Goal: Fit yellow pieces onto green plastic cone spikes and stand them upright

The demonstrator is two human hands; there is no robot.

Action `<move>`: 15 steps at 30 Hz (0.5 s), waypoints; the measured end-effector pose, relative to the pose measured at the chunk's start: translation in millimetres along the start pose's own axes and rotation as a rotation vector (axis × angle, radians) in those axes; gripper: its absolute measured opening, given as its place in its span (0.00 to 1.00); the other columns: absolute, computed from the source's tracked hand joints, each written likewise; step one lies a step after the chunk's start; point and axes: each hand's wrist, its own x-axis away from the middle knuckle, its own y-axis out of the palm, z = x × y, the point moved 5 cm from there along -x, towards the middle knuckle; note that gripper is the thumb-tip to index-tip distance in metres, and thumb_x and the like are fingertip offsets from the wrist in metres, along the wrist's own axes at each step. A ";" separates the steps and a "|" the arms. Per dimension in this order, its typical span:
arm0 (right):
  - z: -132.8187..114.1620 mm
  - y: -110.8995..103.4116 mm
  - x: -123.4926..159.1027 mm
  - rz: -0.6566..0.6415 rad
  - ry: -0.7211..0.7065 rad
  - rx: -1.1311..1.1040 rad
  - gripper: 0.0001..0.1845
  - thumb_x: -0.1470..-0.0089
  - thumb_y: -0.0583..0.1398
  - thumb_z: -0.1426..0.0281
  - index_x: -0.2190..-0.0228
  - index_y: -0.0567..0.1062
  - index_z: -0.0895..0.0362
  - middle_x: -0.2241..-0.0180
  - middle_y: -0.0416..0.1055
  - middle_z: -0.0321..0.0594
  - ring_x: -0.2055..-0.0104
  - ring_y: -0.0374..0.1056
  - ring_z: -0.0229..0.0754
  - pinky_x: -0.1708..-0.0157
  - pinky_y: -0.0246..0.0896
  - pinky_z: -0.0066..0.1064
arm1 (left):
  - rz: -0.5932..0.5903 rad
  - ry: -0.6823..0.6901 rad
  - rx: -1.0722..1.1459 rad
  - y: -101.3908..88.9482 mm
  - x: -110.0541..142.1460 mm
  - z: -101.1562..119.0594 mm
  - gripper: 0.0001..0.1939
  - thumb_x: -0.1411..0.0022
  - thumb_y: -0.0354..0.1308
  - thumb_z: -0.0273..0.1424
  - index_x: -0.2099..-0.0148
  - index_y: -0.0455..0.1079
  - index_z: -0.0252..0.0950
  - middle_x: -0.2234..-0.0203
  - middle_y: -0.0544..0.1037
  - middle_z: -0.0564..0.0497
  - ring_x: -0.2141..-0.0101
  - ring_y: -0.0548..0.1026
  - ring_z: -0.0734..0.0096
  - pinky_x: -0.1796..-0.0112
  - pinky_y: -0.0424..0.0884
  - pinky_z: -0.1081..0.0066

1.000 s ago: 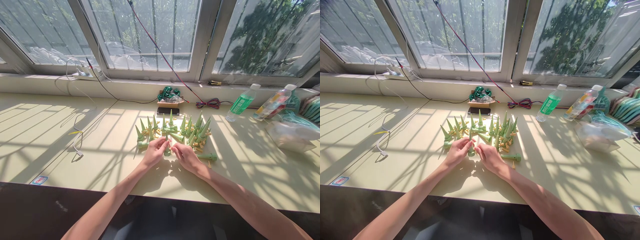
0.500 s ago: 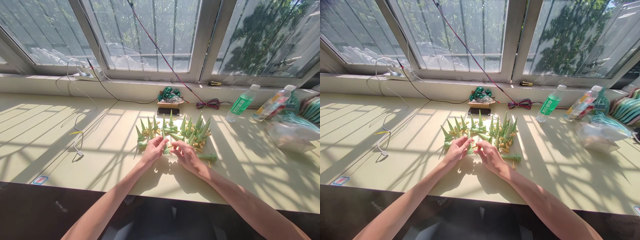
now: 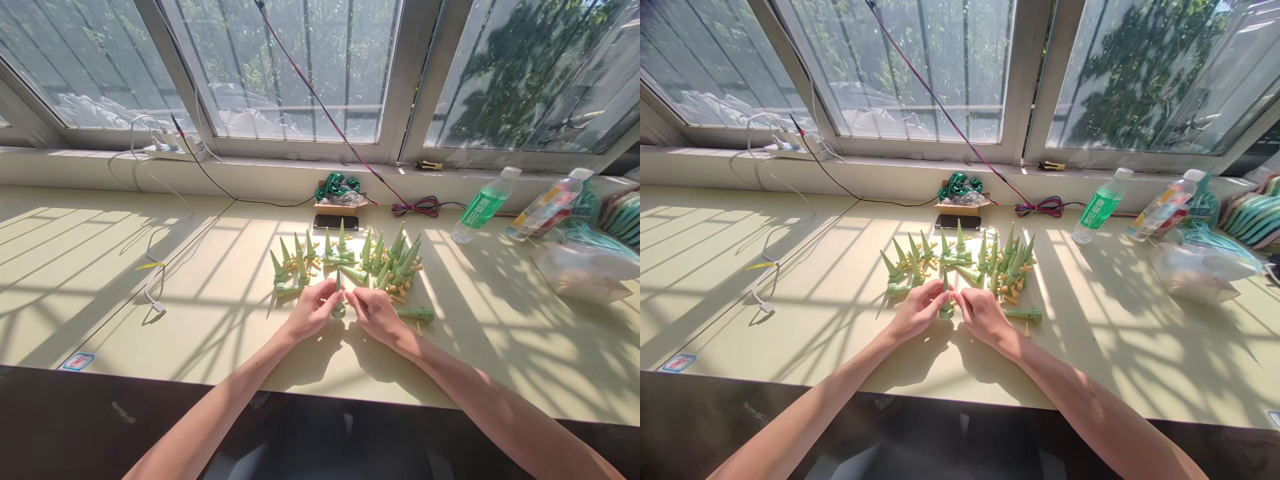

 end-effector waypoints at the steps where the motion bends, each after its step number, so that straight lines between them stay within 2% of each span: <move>1: 0.2 1.0 0.0 -0.010 0.009 0.004 0.25 0.31 0.51 0.61 0.80 0.57 0.55 0.82 0.54 0.31 0.80 0.47 0.34 0.78 0.42 0.30 | -0.013 0.011 -0.021 0.3 0.6 0.1 0.13 0.30 0.55 0.40 0.60 0.70 0.34 0.70 0.73 0.51 0.69 0.71 0.71 0.71 0.67 0.75; 6: -1.5 1.5 -1.0 -0.013 0.039 -0.021 0.25 0.32 0.52 0.61 0.81 0.57 0.55 0.83 0.54 0.31 0.80 0.47 0.34 0.78 0.42 0.30 | -0.024 0.014 -0.062 0.3 0.8 -2.1 0.12 0.30 0.54 0.39 0.59 0.70 0.34 0.70 0.73 0.51 0.69 0.71 0.71 0.70 0.68 0.74; 9: -3.7 -1.3 -2.4 0.009 0.054 -0.025 0.24 0.32 0.52 0.60 0.80 0.63 0.55 0.82 0.57 0.32 0.80 0.51 0.35 0.77 0.46 0.29 | 0.011 -0.010 -0.050 -0.1 -1.5 -2.9 0.13 0.30 0.54 0.39 0.59 0.71 0.34 0.69 0.74 0.49 0.68 0.72 0.70 0.71 0.67 0.74; 12: -5.8 -3.7 -2.9 0.028 0.046 -0.022 0.18 0.33 0.54 0.61 0.71 0.73 0.57 0.77 0.67 0.35 0.78 0.57 0.36 0.75 0.52 0.29 | 0.076 -0.036 -0.030 -2.7 -4.3 -3.4 0.14 0.32 0.56 0.41 0.62 0.70 0.34 0.71 0.73 0.51 0.70 0.70 0.72 0.73 0.65 0.75; 15: -7.1 -3.2 -2.6 0.016 -0.002 -0.054 0.13 0.34 0.56 0.63 0.56 0.75 0.58 0.70 0.74 0.40 0.76 0.62 0.37 0.74 0.57 0.29 | 0.125 -0.092 0.037 -6.0 -6.1 -6.6 0.17 0.32 0.56 0.43 0.65 0.69 0.34 0.76 0.67 0.55 0.77 0.65 0.77 0.77 0.60 0.76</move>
